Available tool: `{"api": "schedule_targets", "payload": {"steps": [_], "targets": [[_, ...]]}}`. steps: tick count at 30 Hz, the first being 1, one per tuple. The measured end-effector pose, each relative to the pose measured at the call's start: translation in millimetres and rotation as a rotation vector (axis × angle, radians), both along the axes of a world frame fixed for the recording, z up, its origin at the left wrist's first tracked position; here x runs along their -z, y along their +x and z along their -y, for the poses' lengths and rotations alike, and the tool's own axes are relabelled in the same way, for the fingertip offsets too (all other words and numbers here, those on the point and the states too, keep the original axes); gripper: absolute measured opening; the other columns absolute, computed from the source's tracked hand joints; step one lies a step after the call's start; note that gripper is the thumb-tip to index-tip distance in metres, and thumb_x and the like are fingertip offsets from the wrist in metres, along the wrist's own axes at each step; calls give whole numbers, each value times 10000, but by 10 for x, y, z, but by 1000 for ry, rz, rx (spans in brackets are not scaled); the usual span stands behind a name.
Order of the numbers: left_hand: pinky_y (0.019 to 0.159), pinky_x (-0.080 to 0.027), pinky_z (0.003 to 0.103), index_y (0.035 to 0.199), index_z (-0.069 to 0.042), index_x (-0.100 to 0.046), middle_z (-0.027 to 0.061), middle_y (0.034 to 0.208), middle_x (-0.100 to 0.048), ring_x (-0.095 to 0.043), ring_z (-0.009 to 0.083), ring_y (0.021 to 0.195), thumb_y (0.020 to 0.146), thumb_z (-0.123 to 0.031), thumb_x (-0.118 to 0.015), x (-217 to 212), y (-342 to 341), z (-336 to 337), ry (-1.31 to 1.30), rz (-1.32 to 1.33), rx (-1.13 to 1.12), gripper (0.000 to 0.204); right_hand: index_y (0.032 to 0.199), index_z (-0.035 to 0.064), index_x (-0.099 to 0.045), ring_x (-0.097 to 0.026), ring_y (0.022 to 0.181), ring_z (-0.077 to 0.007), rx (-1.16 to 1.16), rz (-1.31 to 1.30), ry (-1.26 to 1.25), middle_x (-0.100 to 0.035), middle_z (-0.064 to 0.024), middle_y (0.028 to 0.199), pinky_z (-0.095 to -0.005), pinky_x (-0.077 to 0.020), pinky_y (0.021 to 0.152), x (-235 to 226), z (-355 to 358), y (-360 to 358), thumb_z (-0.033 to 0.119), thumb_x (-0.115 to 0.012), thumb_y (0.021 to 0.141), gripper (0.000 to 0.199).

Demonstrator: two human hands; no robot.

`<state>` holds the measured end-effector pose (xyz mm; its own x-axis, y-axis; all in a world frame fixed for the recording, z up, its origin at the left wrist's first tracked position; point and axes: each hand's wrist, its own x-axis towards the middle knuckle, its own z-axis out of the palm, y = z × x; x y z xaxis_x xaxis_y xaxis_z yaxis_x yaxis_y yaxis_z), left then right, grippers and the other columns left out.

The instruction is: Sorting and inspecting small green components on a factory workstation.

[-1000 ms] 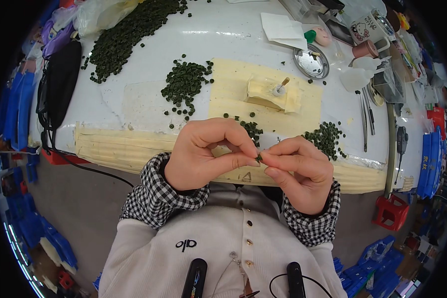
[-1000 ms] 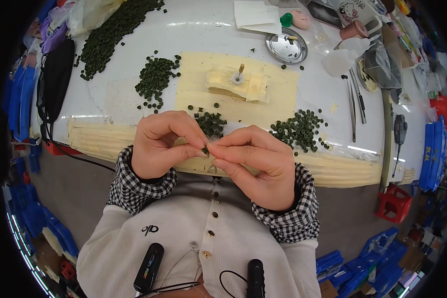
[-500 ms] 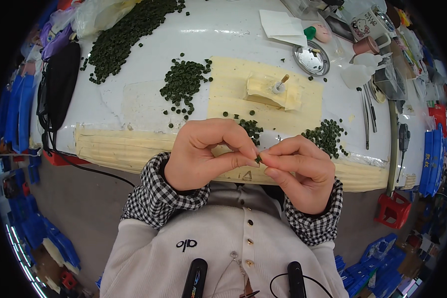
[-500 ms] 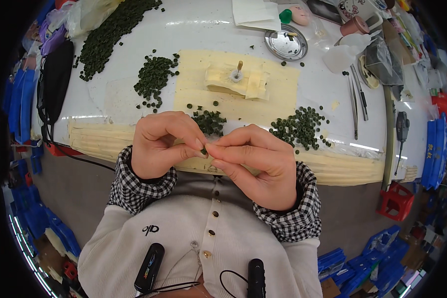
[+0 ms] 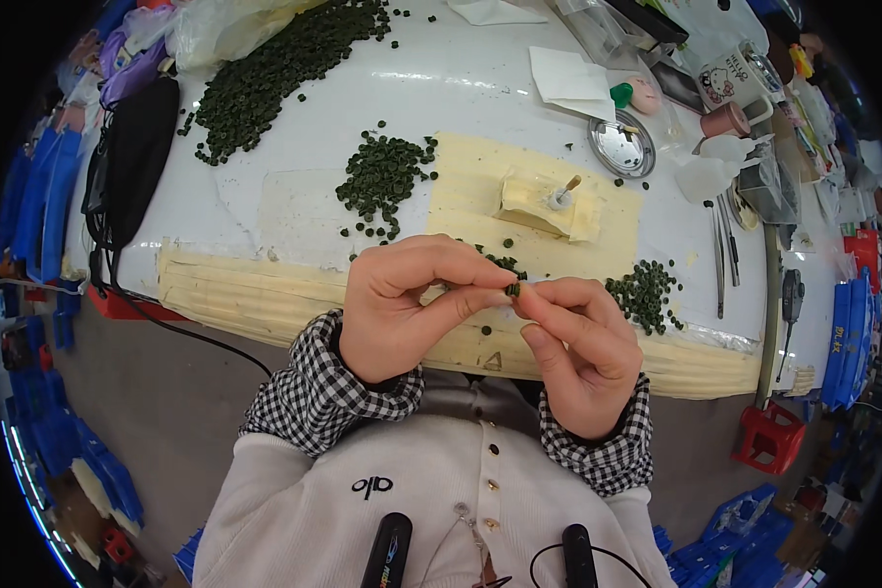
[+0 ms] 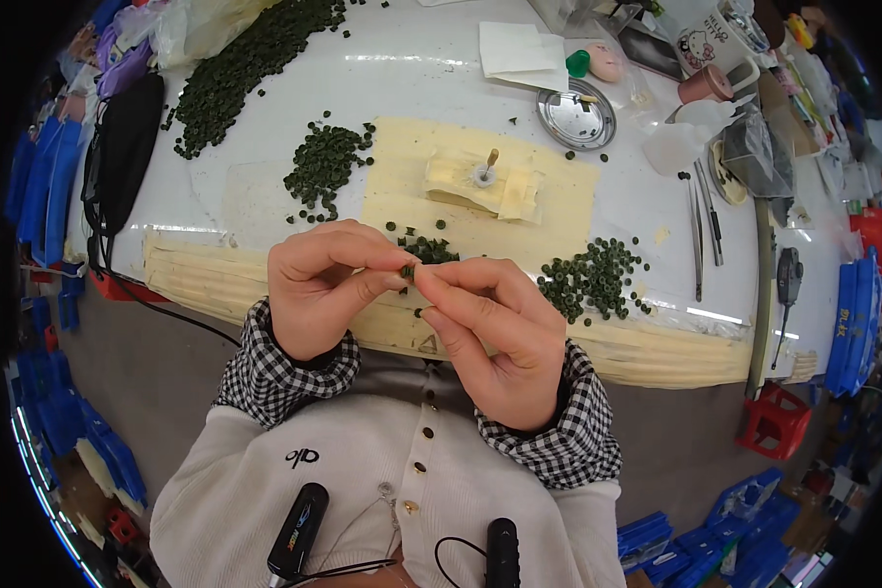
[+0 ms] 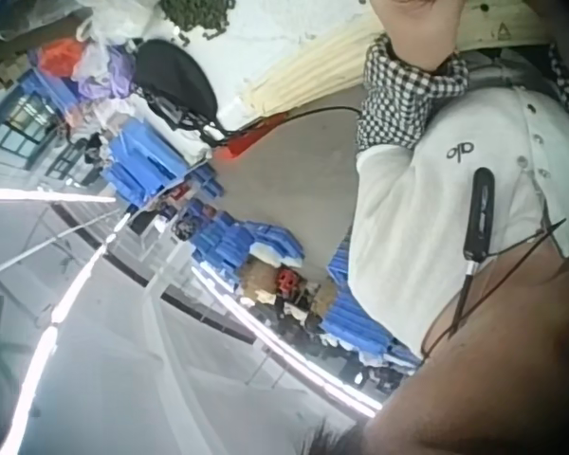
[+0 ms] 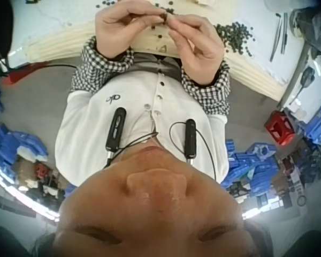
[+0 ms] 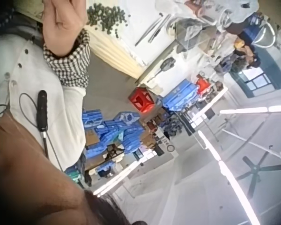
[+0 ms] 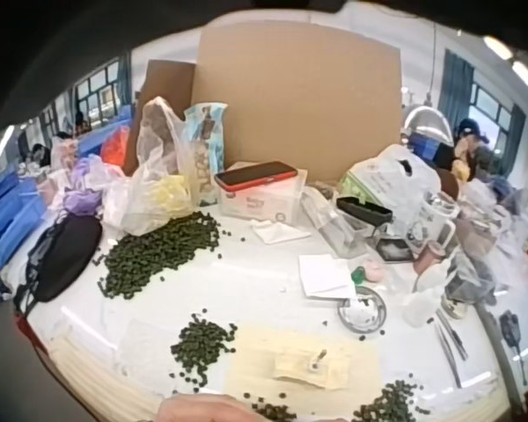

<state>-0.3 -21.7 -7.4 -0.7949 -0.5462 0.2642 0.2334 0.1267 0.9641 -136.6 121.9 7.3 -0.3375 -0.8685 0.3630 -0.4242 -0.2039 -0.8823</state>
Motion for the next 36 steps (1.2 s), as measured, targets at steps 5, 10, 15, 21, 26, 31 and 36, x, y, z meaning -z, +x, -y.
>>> {"api": "schedule_targets", "payload": {"steps": [5,10,15,21,26,31,36], "targets": [[728,-518,269,953,41,-689,149,906,-684,-656,185,835,803,121,-654,-14,4,0,11,-7,2,174,1147,-15,-659,-624,882,-170,0,-15,2,-617,-138,1067,-232,-500,723,-14,8,11,-79,-636,843,311],[732,-526,271,953,41,-689,149,906,-683,-657,188,830,809,117,-651,12,2,5,8,-12,5,167,1147,-9,-660,-622,879,-168,-2,-25,15,-617,-135,1065,-232,-499,725,-29,10,5,-74,-639,846,309],[725,-530,271,960,40,-689,148,903,-680,-655,181,813,822,119,-638,28,7,-6,61,5,4,167,1142,-4,-664,-622,871,-168,-14,-44,10,-614,-128,1051,-230,-499,713,-33,23,-5,-78,-638,845,308],[719,-532,269,957,44,-685,146,902,-675,-649,173,797,829,119,-631,35,3,-20,125,24,10,158,1139,-1,-666,-631,877,-175,-12,-72,37,-607,-131,1048,-232,-514,721,-46,20,-6,-96,-638,836,319],[718,-532,268,963,43,-683,143,902,-672,-648,173,795,830,114,-636,41,2,-26,186,14,21,158,1141,3,-665,-636,890,-182,-15,-89,32,-604,-135,1051,-236,-523,733,-58,26,-3,-98,-636,836,323],[719,-533,264,970,41,-681,141,907,-672,-649,170,799,830,112,-638,32,2,-19,174,13,18,162,1140,4,-666,-638,881,-186,-12,-97,41,-608,-137,1044,-243,-529,736,-77,34,-8,-102,-631,834,326],[720,-535,265,970,45,-678,142,915,-671,-650,167,802,831,112,-638,4,-16,-47,258,-57,-53,160,1176,-17,-636,-640,867,-186,13,-112,35,-622,-140,1015,-260,-522,753,-94,90,-48,-45,-671,815,364]]}}
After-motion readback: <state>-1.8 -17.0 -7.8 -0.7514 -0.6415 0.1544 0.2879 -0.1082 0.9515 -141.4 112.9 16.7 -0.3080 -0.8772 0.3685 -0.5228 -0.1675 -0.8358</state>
